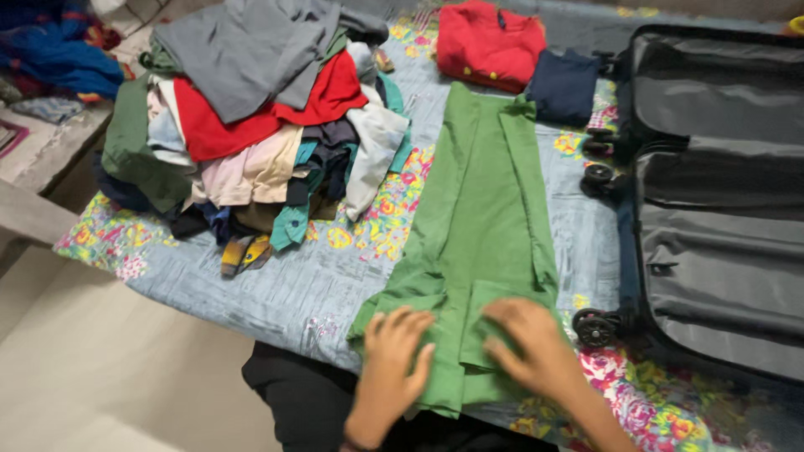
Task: The person folds a navy blue shirt and a green shirt on a bed by laying them flat, folding the sleeves and sides, and then folding them into rectangles.
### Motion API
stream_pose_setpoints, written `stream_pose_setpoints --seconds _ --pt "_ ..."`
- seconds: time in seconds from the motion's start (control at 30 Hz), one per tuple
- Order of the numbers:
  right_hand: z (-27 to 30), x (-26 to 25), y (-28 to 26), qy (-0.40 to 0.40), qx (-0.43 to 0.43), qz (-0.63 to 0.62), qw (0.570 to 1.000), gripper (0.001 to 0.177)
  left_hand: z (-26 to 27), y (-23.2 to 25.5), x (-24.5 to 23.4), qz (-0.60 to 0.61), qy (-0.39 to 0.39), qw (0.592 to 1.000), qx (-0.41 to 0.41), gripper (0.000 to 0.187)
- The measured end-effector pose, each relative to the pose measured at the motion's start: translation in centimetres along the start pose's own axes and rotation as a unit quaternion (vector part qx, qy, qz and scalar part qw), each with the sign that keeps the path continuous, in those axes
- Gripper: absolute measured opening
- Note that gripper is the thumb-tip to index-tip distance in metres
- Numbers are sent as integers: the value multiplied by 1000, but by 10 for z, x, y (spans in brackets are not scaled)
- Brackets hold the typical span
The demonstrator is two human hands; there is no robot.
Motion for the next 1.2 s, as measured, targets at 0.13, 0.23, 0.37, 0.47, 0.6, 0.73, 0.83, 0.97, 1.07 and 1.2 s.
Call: stream_pose_setpoints --seconds 0.13,0.23,0.37,0.47,0.6,0.73,0.83,0.97,1.07,1.2 --pt "10 47 -41 -120 -17 -50 991 57 27 -39 -27 -24 -45 997 -51 63" --pt "0 51 -63 -135 -68 -28 988 60 39 -42 -28 -23 -107 993 -49 83" --pt "-8 56 -68 -195 -32 -64 978 70 47 -41 -18 -7 -147 988 -51 102" --pt "-11 68 -51 -199 70 -55 976 76 49 -42 -16 -89 -107 990 -34 91" --pt "-15 78 -51 -157 23 -75 984 58 56 -39 -4 -70 -103 992 -30 86" --pt "-13 69 -38 -84 49 -133 986 42 57 -33 -12 -52 -56 996 -34 78" --pt "-16 64 -36 -44 54 -199 978 37 54 -32 -18 -33 -53 997 -42 79" --pt "-25 53 -43 -13 23 -226 974 36 44 -33 -30 -25 -49 998 -27 79" --pt "-34 51 -41 -1 52 -238 970 35 40 -39 -37 4 -44 998 -44 83" --pt "-48 50 -41 28 54 -220 973 35 29 -49 -36 -33 -4 999 -43 79"
Point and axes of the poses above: each hand's wrist, its own z-axis away from the middle knuckle, its own x-axis out of the palm, y = z × x, the point moved 10 cm from there along -z, towards the middle knuckle, and after that the axes turned 10 degrees about -z, right-handed, at the moved point
